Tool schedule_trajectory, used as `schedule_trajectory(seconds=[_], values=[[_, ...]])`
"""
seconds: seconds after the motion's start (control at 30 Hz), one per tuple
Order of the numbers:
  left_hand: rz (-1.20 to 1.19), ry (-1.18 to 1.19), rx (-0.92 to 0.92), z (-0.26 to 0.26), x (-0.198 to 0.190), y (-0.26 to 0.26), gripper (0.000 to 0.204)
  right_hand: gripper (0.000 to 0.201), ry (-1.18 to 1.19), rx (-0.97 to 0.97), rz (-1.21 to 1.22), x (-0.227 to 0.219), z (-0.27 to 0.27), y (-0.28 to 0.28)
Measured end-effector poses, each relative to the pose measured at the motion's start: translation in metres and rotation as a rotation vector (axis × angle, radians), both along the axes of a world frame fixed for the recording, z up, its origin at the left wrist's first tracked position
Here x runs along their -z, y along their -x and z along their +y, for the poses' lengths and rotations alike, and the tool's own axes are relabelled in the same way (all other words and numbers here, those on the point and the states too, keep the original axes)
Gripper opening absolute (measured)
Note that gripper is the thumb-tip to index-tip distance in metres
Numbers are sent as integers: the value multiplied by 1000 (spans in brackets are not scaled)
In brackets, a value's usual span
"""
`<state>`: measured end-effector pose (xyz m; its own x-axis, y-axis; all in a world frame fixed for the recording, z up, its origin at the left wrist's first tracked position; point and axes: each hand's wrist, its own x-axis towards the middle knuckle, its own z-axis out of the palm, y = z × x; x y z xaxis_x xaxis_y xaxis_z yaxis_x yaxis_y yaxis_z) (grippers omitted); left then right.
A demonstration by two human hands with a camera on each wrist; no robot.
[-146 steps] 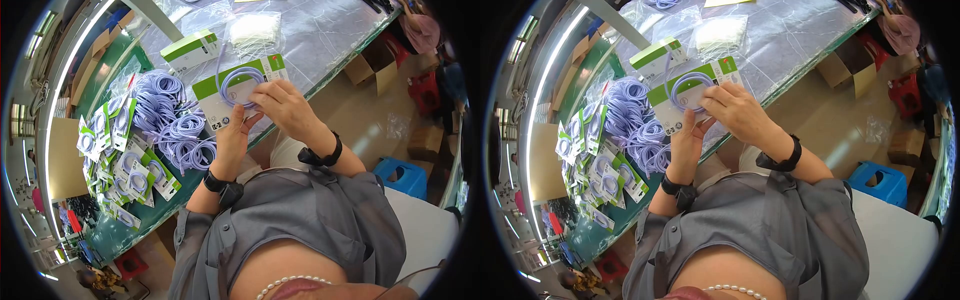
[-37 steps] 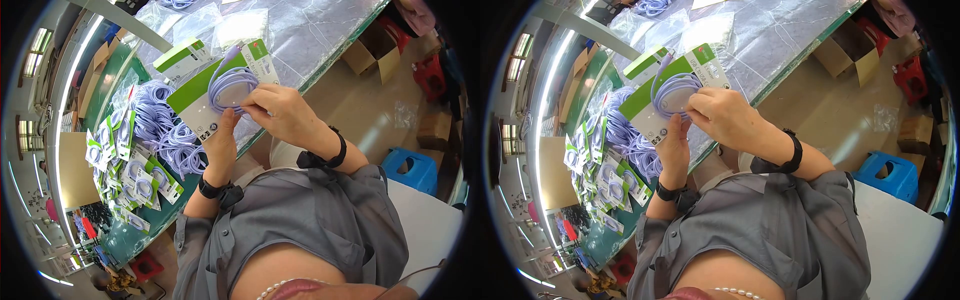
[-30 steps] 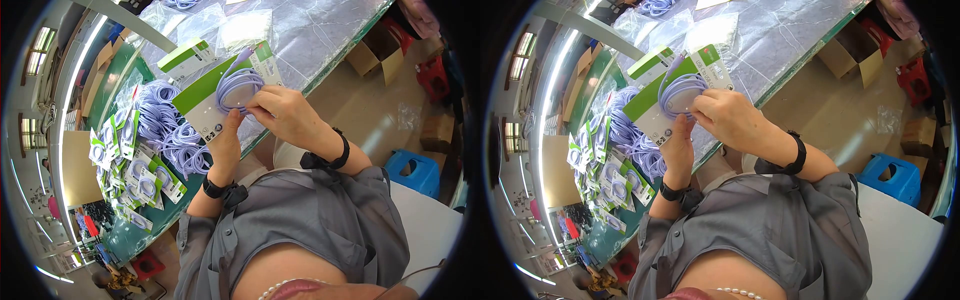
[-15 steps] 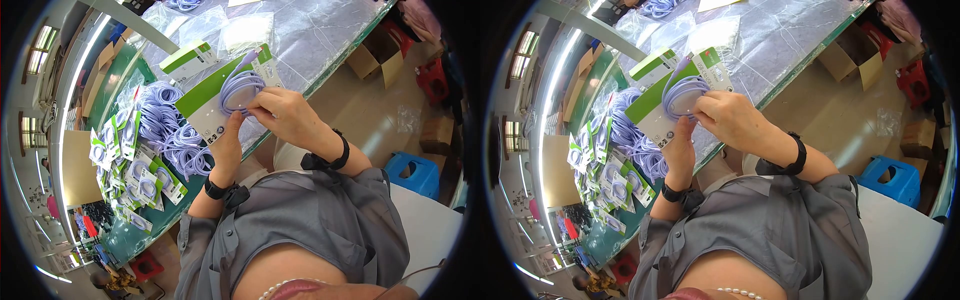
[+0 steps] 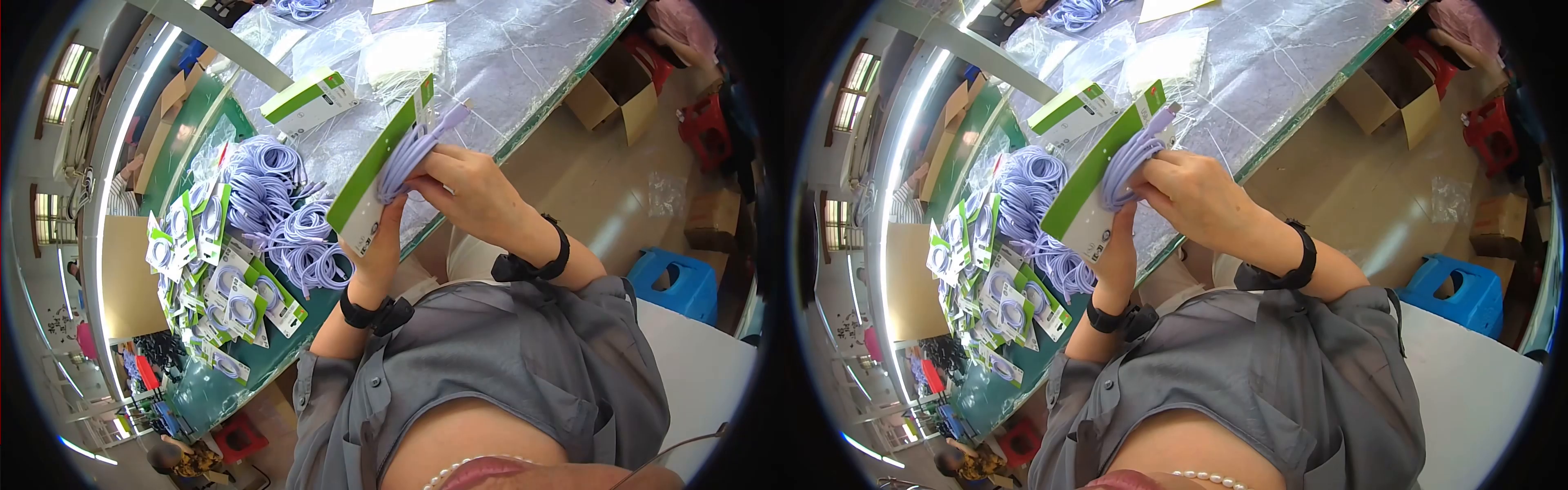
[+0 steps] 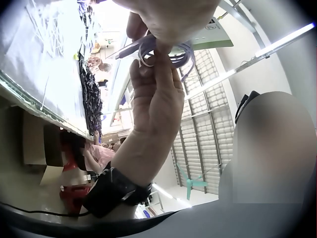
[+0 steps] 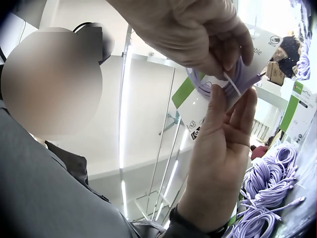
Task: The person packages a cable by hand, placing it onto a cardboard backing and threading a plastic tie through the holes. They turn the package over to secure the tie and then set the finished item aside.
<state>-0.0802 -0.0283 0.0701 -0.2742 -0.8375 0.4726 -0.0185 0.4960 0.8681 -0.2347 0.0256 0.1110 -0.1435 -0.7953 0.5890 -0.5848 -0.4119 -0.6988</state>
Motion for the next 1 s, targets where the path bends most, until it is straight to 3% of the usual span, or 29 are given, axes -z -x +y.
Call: schedule_trajectory(seconds=[0.17,0.23,0.3,0.37,0.43,0.5,0.57,0.63,0.7,0.77,0.87,0.93,1.0], values=[[-119,72,-45,-1,-9,-5,26,13,106,44,-61,11,2,-9],[-155,605,-7,-1,-28,0,32,15,167,41,-29,15,5,-10],[-46,690,76,-7,-20,2,38,18,206,48,-95,18,8,-14],[-124,559,155,-3,-23,-2,39,17,225,53,-140,20,7,-17],[-180,583,117,-4,-20,-2,40,16,210,23,-243,32,2,-25],[-157,761,41,-7,-20,1,40,16,196,-8,-351,33,0,-24],[-209,548,-36,-2,-24,-6,30,12,159,21,-49,26,2,-18],[-70,-35,-59,-1,-13,-10,19,8,118,86,18,7,15,-15],[12,-100,-57,1,-24,-11,21,8,156,68,43,3,37,9],[537,-555,185,5,-32,-9,32,12,52,19,-507,25,43,41],[568,-708,350,10,-22,-14,36,20,-34,66,-604,32,3,26],[598,-750,481,12,-20,-11,33,30,35,147,-309,50,-1,9],[603,-776,488,15,-18,-10,32,31,29,96,-223,52,-7,3]])
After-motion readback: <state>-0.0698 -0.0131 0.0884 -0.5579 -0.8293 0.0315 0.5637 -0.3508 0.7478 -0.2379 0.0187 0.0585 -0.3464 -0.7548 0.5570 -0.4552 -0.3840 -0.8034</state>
